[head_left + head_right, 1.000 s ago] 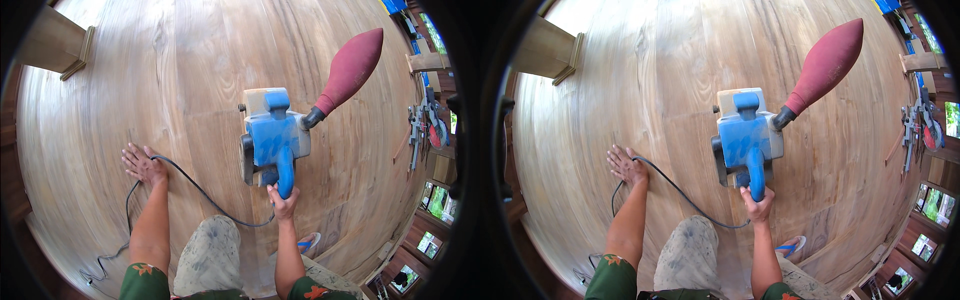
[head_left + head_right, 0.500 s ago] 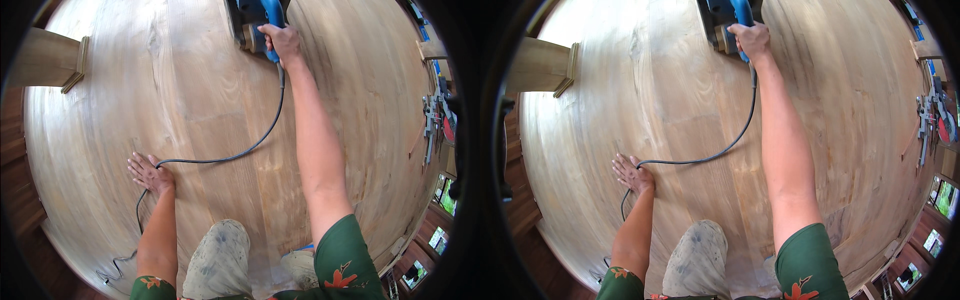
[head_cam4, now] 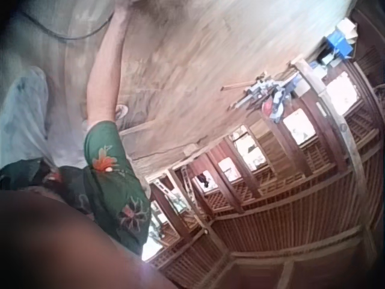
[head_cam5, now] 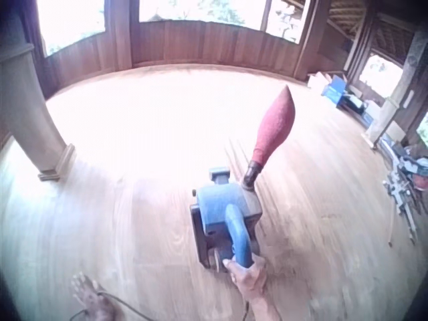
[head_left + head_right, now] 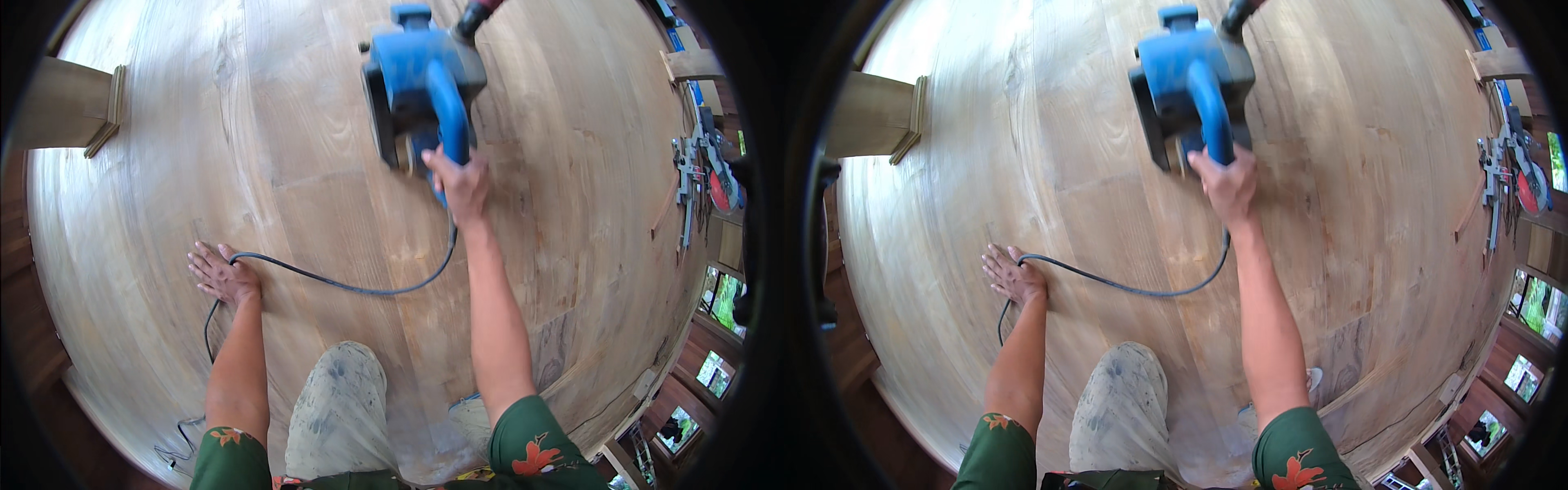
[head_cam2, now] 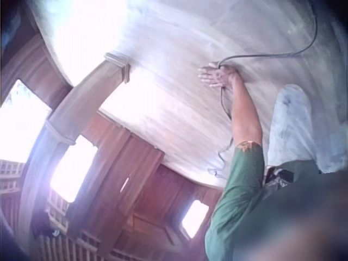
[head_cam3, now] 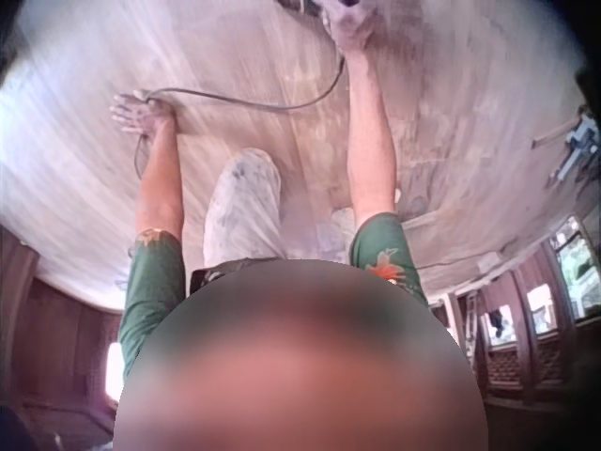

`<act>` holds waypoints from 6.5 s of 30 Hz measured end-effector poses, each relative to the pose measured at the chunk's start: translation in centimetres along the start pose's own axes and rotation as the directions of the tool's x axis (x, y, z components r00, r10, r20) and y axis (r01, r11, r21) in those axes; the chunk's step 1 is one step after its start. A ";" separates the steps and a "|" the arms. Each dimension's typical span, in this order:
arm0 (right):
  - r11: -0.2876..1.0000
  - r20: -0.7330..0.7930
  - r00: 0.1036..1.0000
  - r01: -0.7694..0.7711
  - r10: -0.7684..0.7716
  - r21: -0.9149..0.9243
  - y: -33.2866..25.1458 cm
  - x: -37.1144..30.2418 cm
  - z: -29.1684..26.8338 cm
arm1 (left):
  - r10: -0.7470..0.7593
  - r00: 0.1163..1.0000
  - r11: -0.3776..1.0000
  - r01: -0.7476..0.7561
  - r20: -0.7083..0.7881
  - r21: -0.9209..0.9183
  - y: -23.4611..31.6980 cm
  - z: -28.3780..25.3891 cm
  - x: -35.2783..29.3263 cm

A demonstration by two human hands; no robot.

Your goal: The person uses a blue electric floor sander to sand a wooden floor. They move the sander back and forth across the floor surface in a systematic pattern, occasionally adjusting their position to reach different areas.

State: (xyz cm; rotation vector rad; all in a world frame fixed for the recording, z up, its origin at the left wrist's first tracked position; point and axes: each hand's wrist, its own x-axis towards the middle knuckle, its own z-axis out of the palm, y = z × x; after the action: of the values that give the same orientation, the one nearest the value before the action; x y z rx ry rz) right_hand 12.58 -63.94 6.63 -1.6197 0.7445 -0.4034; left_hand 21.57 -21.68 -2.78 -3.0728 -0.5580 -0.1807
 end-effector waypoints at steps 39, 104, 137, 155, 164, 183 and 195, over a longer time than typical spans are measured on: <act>0.998 0.102 0.995 0.000 -0.006 0.064 -0.6 5.6 -0.4 | -0.136 0.991 0.990 0.136 -0.011 0.022 5.6 -0.2 -9.7; 0.993 0.179 0.984 0.004 -0.025 0.116 -1.1 9.1 -2.3 | -0.126 0.992 0.992 0.126 -0.029 0.014 5.6 0.2 -9.6; 0.903 0.000 0.903 -0.429 0.429 -0.030 3.3 -24.0 -12.7 | -0.018 0.998 0.998 0.015 0.054 0.056 7.2 0.8 -11.7; 0.998 0.137 0.990 0.018 -0.027 0.064 -4.9 22.6 2.6 | 0.278 0.948 0.959 -0.265 0.152 -0.100 16.9 -2.9 -18.4; 0.997 0.129 0.991 -0.033 0.024 0.071 -1.6 13.1 -3.4 | 0.286 0.951 0.955 -0.273 0.120 -0.113 16.9 -2.9 -18.4; 0.968 0.028 0.969 -0.248 0.247 0.029 2.0 -9.2 -12.3 | 0.259 0.961 0.964 -0.251 0.099 -0.085 17.1 -2.5 -18.3; 0.996 0.170 0.985 -0.004 -0.012 0.092 -4.2 21.3 0.1 | 0.249 0.962 0.967 -0.240 0.109 -0.086 17.1 -2.7 -18.4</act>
State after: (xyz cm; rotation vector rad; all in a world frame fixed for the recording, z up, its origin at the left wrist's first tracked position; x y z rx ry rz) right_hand 29.21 -77.89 7.55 -1.5479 0.5851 -0.2936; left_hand 10.15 -44.17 -2.14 -3.2020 -0.1722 -0.0131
